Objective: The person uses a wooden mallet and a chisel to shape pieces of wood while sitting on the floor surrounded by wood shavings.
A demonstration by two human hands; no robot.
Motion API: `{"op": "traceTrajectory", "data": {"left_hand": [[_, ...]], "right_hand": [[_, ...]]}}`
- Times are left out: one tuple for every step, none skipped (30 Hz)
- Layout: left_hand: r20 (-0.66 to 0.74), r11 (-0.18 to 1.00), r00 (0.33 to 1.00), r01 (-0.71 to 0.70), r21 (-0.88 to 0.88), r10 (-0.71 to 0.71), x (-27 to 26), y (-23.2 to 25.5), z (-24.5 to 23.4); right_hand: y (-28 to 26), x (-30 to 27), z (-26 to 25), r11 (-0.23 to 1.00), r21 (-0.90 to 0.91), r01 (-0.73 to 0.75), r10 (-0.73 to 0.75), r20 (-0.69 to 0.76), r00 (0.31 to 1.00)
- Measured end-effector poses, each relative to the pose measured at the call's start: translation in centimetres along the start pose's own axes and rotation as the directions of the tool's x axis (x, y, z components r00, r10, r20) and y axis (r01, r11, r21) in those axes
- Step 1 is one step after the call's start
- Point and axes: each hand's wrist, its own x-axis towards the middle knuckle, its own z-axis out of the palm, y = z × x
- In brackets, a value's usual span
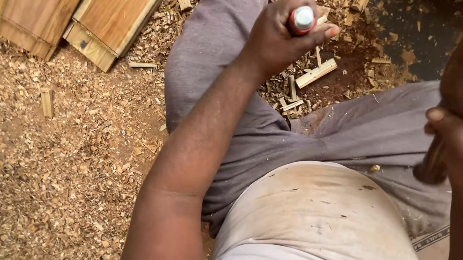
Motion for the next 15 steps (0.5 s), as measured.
{"op": "traceTrajectory", "data": {"left_hand": [[-0.006, 1.0, 1.0, -0.016, 0.014, 0.016, -0.2, 0.1, 0.1], [-0.014, 1.0, 1.0, 0.0, 0.023, 0.001, -0.1, 0.1, -0.2], [-0.023, 0.999, 1.0, 0.015, 0.031, -0.015, 0.0, 0.2, -0.5], [-0.033, 0.999, 0.999, 0.03, 0.037, -0.028, 0.1, 0.2, -0.7], [-0.036, 0.999, 0.999, 0.018, 0.036, -0.016, 0.2, 0.3, -0.6], [-0.039, 0.999, 0.999, 0.007, 0.033, -0.006, 0.2, 0.5, -0.4], [-0.042, 1.0, 0.999, -0.004, 0.03, 0.005, 0.2, 0.8, -0.3], [-0.033, 0.992, 0.992, 0.124, 0.0, -0.124, 0.4, 1.1, -0.2], [-0.019, 0.968, 0.968, 0.251, -0.029, -0.252, 0.5, 1.5, -0.2], [-0.004, 0.927, 0.928, 0.371, -0.054, -0.372, 0.4, 1.9, -0.4], [-0.015, 0.945, 0.947, 0.32, -0.06, -0.322, 0.1, 2.2, -0.5], [-0.023, 0.961, 0.963, 0.267, -0.064, -0.269, -0.3, 2.4, -0.6], [-0.031, 0.975, 0.976, 0.213, -0.068, -0.216, -0.5, 2.3, -0.6], [-0.041, 0.986, 0.986, 0.164, -0.009, -0.164, -0.5, 2.0, -0.6], [-0.049, 0.992, 0.993, 0.114, 0.051, -0.112, -0.4, 1.5, -0.6]], "right_hand": [[0.0, 0.1, -0.4, 0.999, 0.009, 0.031, -0.032, 0.037, 0.999], [-0.2, 0.4, -0.6, 0.998, 0.02, 0.064, -0.066, 0.077, 0.995], [-0.6, 0.8, -0.5, 0.993, 0.034, 0.111, -0.114, 0.108, 0.988], [-1.4, 1.3, -0.2, 0.986, 0.005, 0.166, -0.165, 0.128, 0.978], [-2.4, 2.0, 0.7, 0.97, -0.063, 0.236, -0.225, 0.142, 0.964], [-3.6, 2.6, 1.7, 0.948, -0.127, 0.293, -0.273, 0.155, 0.95], [-4.8, 3.2, 2.8, 0.893, -0.294, 0.339, -0.288, 0.204, 0.936], [-6.0, 4.0, 4.0, 0.79, -0.475, 0.388, -0.286, 0.274, 0.918], [-7.2, 4.7, 4.9, 0.66, -0.612, 0.435, -0.267, 0.35, 0.898], [-8.4, 5.3, 5.4, 0.675, -0.638, 0.371, -0.17, 0.355, 0.919], [-9.4, 5.7, 5.6, 0.671, -0.66, 0.337, -0.11, 0.36, 0.926], [-10.2, 5.8, 5.5, 0.675, -0.677, 0.294, -0.051, 0.355, 0.933], [-10.8, 5.6, 5.2, 0.716, -0.632, 0.297, -0.091, 0.337, 0.937], [-11.2, 5.2, 5.0, 0.773, -0.563, 0.292, -0.118, 0.324, 0.939], [-11.3, 4.9, 4.7, 0.824, -0.492, 0.281, -0.139, 0.305, 0.942]]}}
